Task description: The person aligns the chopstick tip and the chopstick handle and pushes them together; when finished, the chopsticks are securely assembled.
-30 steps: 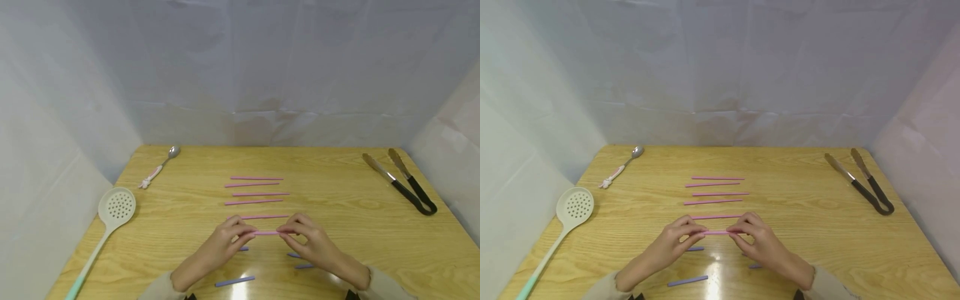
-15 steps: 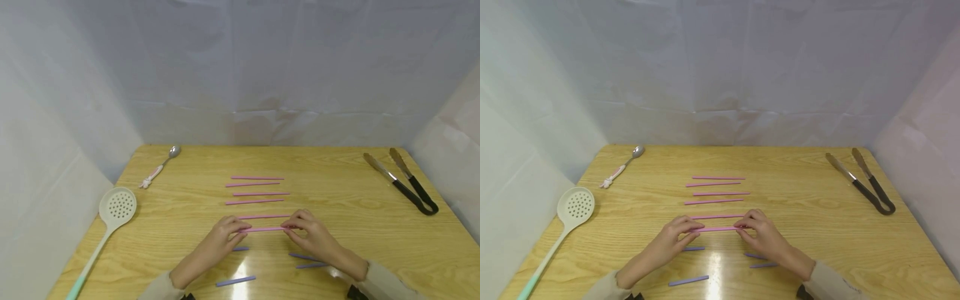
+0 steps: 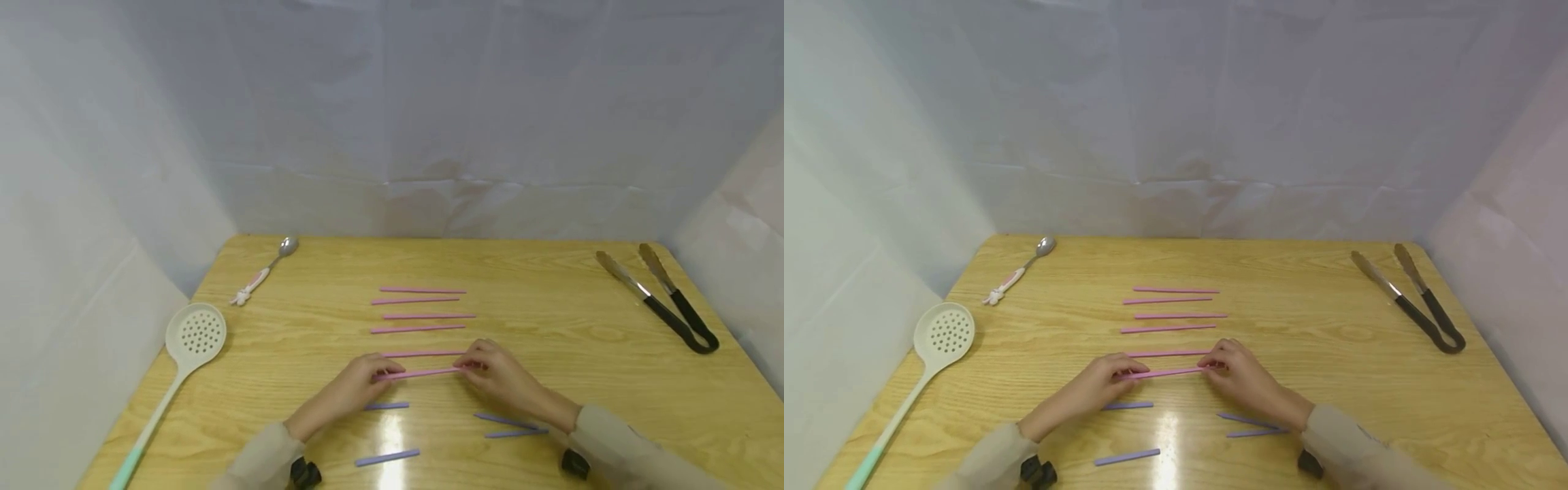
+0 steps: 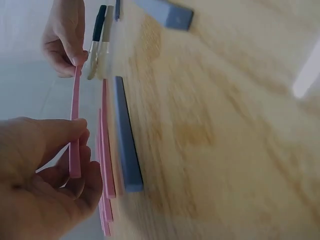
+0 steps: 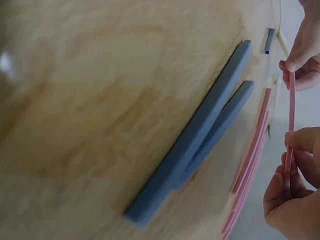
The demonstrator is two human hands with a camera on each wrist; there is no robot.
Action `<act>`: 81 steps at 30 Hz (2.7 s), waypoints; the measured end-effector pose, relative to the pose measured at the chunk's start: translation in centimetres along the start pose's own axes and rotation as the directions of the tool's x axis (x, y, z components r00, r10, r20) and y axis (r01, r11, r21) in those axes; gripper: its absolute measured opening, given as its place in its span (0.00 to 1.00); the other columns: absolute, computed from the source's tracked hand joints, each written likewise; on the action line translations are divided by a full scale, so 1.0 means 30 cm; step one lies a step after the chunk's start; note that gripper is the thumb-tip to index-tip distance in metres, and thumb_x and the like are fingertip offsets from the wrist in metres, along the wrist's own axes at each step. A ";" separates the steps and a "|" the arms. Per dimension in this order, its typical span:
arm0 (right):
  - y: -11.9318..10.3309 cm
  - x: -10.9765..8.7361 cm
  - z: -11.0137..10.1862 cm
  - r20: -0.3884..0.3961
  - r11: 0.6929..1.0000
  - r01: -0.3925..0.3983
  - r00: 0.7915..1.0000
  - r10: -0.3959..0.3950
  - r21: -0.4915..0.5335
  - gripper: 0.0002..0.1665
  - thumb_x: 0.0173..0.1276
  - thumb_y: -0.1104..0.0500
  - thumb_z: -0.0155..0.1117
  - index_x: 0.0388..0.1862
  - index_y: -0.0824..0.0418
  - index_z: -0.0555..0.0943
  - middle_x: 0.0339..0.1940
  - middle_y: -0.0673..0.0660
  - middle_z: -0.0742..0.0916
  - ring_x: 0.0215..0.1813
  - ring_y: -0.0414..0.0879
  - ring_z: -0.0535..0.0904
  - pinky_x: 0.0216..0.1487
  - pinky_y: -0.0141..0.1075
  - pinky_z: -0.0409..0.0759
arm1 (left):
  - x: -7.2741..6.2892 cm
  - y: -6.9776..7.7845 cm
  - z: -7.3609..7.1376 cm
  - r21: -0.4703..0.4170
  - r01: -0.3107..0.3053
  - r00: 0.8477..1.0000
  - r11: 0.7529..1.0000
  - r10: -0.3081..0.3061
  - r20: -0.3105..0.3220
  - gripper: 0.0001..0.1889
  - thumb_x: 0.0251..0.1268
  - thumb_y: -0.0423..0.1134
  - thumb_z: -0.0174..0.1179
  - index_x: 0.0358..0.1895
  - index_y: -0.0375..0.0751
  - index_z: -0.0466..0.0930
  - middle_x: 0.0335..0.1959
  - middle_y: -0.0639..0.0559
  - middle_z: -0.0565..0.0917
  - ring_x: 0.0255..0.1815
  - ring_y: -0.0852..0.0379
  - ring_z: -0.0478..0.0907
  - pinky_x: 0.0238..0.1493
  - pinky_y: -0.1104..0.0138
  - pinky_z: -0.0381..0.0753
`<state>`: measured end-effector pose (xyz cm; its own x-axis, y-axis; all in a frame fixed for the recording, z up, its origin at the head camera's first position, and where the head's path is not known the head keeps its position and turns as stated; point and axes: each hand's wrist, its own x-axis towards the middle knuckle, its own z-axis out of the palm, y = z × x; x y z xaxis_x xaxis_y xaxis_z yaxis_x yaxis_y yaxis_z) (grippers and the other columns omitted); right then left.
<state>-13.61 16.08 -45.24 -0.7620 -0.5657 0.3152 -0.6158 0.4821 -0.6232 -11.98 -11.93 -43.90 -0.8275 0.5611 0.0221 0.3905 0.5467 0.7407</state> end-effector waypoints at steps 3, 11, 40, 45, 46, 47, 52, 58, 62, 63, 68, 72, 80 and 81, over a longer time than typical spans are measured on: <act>0.013 0.005 -0.001 0.048 0.996 -0.090 0.995 0.089 0.015 0.04 0.62 0.65 0.66 0.36 0.61 0.85 0.31 0.47 0.81 0.35 0.37 0.73 0.35 0.28 0.77 | 0.017 -0.018 -0.002 0.004 0.006 1.000 1.000 -0.006 0.012 0.11 0.62 0.27 0.58 0.47 0.33 0.82 0.41 0.46 0.83 0.42 0.52 0.79 0.45 0.68 0.79; 0.046 0.017 0.006 0.086 0.993 -0.118 0.989 0.118 -0.010 0.04 0.62 0.66 0.66 0.36 0.62 0.85 0.32 0.48 0.81 0.36 0.38 0.74 0.36 0.28 0.77 | 0.045 -0.047 -0.014 0.064 -0.039 0.999 0.997 0.037 0.027 0.09 0.62 0.28 0.58 0.44 0.32 0.83 0.36 0.46 0.83 0.39 0.53 0.78 0.43 0.67 0.79; 0.073 0.035 0.019 0.099 0.989 -0.097 0.989 0.108 -0.112 0.03 0.60 0.66 0.67 0.34 0.61 0.85 0.32 0.49 0.84 0.38 0.43 0.76 0.40 0.34 0.78 | 0.062 -0.032 -0.006 0.191 -0.048 0.998 0.980 0.039 0.052 0.07 0.64 0.27 0.57 0.42 0.31 0.82 0.34 0.47 0.81 0.36 0.53 0.77 0.40 0.68 0.79; 0.075 0.035 0.019 0.108 0.988 -0.115 0.986 0.126 -0.105 0.03 0.61 0.66 0.67 0.34 0.61 0.85 0.32 0.48 0.83 0.38 0.42 0.75 0.39 0.32 0.77 | 0.060 -0.031 -0.004 0.186 -0.039 0.998 0.982 0.031 0.046 0.07 0.64 0.27 0.57 0.42 0.31 0.82 0.34 0.47 0.81 0.36 0.53 0.77 0.40 0.67 0.79; 0.075 0.035 0.019 0.110 0.988 -0.118 0.986 0.129 -0.103 0.03 0.61 0.66 0.67 0.34 0.60 0.85 0.32 0.48 0.83 0.38 0.41 0.74 0.39 0.32 0.77 | 0.059 -0.032 -0.004 0.184 -0.035 0.999 0.982 0.026 0.046 0.07 0.64 0.27 0.57 0.43 0.31 0.82 0.34 0.47 0.81 0.37 0.53 0.77 0.40 0.68 0.79; 0.075 0.035 0.019 0.111 0.988 -0.121 0.985 0.132 -0.101 0.03 0.61 0.66 0.67 0.34 0.60 0.85 0.32 0.48 0.83 0.38 0.41 0.74 0.39 0.31 0.77 | 0.058 -0.032 -0.003 0.183 -0.031 0.999 0.983 0.023 0.046 0.07 0.64 0.27 0.57 0.43 0.32 0.82 0.35 0.48 0.81 0.37 0.53 0.77 0.40 0.68 0.79; 0.076 0.038 0.020 0.109 0.988 -0.118 0.986 0.129 -0.104 0.03 0.61 0.66 0.67 0.34 0.60 0.85 0.32 0.48 0.83 0.38 0.41 0.74 0.39 0.31 0.77 | 0.056 -0.035 -0.002 0.190 -0.037 0.999 0.981 0.031 0.034 0.07 0.64 0.28 0.58 0.43 0.32 0.82 0.35 0.48 0.80 0.37 0.54 0.77 0.41 0.68 0.79; 0.077 0.038 0.023 0.089 0.990 -0.070 0.993 0.081 -0.122 0.03 0.60 0.66 0.67 0.33 0.61 0.85 0.32 0.50 0.84 0.37 0.43 0.76 0.40 0.33 0.78 | 0.049 -0.041 0.000 0.225 -0.057 0.998 0.973 0.055 0.013 0.07 0.63 0.28 0.59 0.42 0.33 0.82 0.34 0.49 0.81 0.37 0.54 0.77 0.43 0.66 0.78; 0.077 0.033 0.017 0.078 0.991 -0.045 0.995 0.056 -0.129 0.03 0.60 0.66 0.68 0.33 0.61 0.85 0.32 0.50 0.84 0.38 0.45 0.77 0.41 0.36 0.77 | 0.044 -0.045 0.001 0.237 -0.063 0.998 0.969 0.064 0.002 0.07 0.62 0.28 0.59 0.42 0.33 0.83 0.33 0.49 0.81 0.36 0.54 0.76 0.42 0.66 0.78; 0.076 0.032 0.014 0.074 0.991 -0.047 0.996 0.056 -0.126 0.03 0.60 0.66 0.68 0.33 0.61 0.85 0.31 0.50 0.84 0.38 0.45 0.77 0.41 0.36 0.77 | 0.042 -0.045 0.000 0.236 -0.059 0.998 0.970 0.061 -0.001 0.07 0.62 0.28 0.59 0.42 0.33 0.83 0.33 0.49 0.81 0.36 0.55 0.76 0.42 0.66 0.78; 0.075 0.019 -0.005 0.039 0.993 -0.057 0.997 0.061 -0.099 0.03 0.59 0.65 0.68 0.34 0.60 0.85 0.30 0.47 0.83 0.37 0.42 0.75 0.39 0.34 0.76 | 0.028 -0.041 -0.005 0.234 -0.056 0.997 0.971 0.067 -0.040 0.08 0.63 0.29 0.59 0.43 0.33 0.83 0.33 0.50 0.81 0.36 0.55 0.76 0.42 0.67 0.78; 0.075 0.000 -0.023 0.008 0.997 -0.016 1.000 0.017 -0.082 0.04 0.58 0.66 0.68 0.34 0.61 0.84 0.30 0.48 0.82 0.35 0.42 0.75 0.36 0.32 0.76 | 0.013 -0.036 -0.017 0.217 -0.050 0.996 0.975 0.064 -0.060 0.08 0.64 0.30 0.58 0.44 0.33 0.83 0.33 0.50 0.82 0.36 0.55 0.76 0.41 0.67 0.79; 0.069 -0.055 -0.052 0.059 0.997 0.003 0.998 0.002 -0.076 0.09 0.57 0.64 0.70 0.38 0.61 0.83 0.33 0.49 0.83 0.37 0.41 0.76 0.39 0.32 0.78 | -0.043 -0.026 -0.035 0.119 -0.028 0.999 0.992 0.032 -0.033 0.09 0.65 0.31 0.57 0.46 0.33 0.82 0.35 0.51 0.81 0.38 0.57 0.76 0.42 0.68 0.79; 0.067 -0.063 -0.055 0.072 0.997 -0.009 0.997 0.014 -0.073 0.09 0.58 0.64 0.70 0.39 0.61 0.83 0.34 0.49 0.83 0.38 0.41 0.76 0.40 0.33 0.78 | -0.051 -0.026 -0.035 0.106 -0.019 0.999 0.994 0.022 -0.026 0.10 0.66 0.31 0.57 0.47 0.33 0.82 0.36 0.51 0.81 0.38 0.57 0.76 0.43 0.68 0.79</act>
<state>-13.75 19.21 -45.92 -0.7542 -0.6055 0.2540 -0.6218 0.5345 -0.5724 -11.45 -13.86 -43.80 -0.8289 0.5565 0.0563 0.4470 0.5986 0.6647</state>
